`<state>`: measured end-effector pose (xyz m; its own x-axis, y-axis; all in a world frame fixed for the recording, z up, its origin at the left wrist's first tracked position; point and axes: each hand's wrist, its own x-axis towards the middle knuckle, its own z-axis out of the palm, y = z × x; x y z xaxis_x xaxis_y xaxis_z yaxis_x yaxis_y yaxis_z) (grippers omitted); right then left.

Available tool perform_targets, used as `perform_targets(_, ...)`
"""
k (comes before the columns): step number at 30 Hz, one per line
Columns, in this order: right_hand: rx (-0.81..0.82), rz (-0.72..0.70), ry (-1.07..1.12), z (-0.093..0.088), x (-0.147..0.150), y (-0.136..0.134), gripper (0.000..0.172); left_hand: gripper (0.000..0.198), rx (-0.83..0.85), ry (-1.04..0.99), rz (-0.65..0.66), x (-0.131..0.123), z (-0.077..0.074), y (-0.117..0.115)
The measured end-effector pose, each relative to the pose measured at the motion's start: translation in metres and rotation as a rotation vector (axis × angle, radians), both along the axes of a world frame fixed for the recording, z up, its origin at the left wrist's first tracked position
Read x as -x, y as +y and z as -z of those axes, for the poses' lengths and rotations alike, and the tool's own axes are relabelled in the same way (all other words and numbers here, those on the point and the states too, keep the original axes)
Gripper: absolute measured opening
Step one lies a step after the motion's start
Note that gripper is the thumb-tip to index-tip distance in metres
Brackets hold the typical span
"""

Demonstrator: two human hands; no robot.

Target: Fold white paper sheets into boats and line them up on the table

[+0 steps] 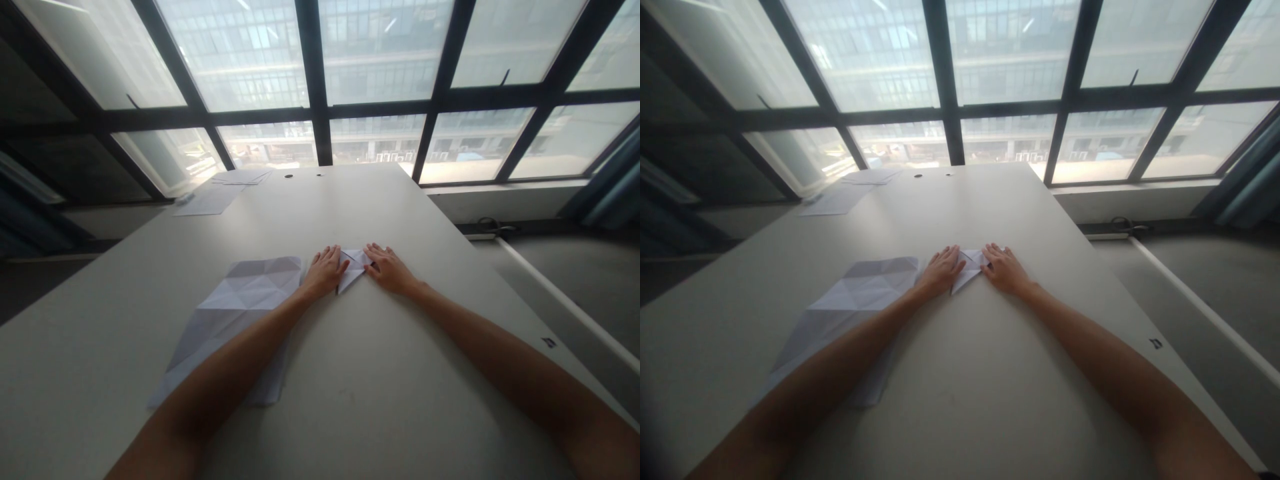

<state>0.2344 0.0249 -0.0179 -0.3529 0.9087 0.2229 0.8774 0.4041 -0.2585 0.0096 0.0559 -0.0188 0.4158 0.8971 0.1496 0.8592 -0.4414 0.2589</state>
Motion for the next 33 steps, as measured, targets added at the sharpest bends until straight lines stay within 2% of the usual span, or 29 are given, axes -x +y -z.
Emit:
perform_targets(3,0.037,-0.015,-0.025,0.0,0.0,-0.001,0.054,0.058,-0.098,-0.204,-0.121,0.001,-0.006,0.003)
perform_targets(5,0.03,0.001,-0.031,0.001,0.001,-0.001,0.055,0.051,-0.188,-0.288,-0.113,0.0,-0.011,0.002)
perform_targets(8,0.017,0.024,-0.041,0.0,0.002,-0.002,0.055,0.046,-0.222,-0.242,0.025,-0.003,-0.015,-0.006)
perform_targets(12,-0.007,0.064,-0.06,-0.001,0.003,-0.003,0.052,0.053,-0.072,0.033,0.281,-0.008,-0.012,-0.018)
perform_targets(15,-0.039,0.083,-0.082,-0.002,0.004,-0.004,0.05,0.06,0.01,0.156,0.36,-0.009,-0.01,-0.021)
perform_targets(22,-0.083,0.157,-0.105,-0.005,0.005,-0.007,0.047,0.063,0.001,0.161,0.297,-0.006,-0.008,-0.016)
perform_targets(29,-0.124,0.201,-0.062,-0.006,0.005,-0.009,0.036,0.04,-0.192,0.186,0.277,-0.005,-0.015,-0.015)
perform_targets(33,-0.146,0.188,0.011,-0.005,0.004,-0.007,0.03,0.034,-0.225,0.189,0.259,-0.006,-0.019,-0.017)
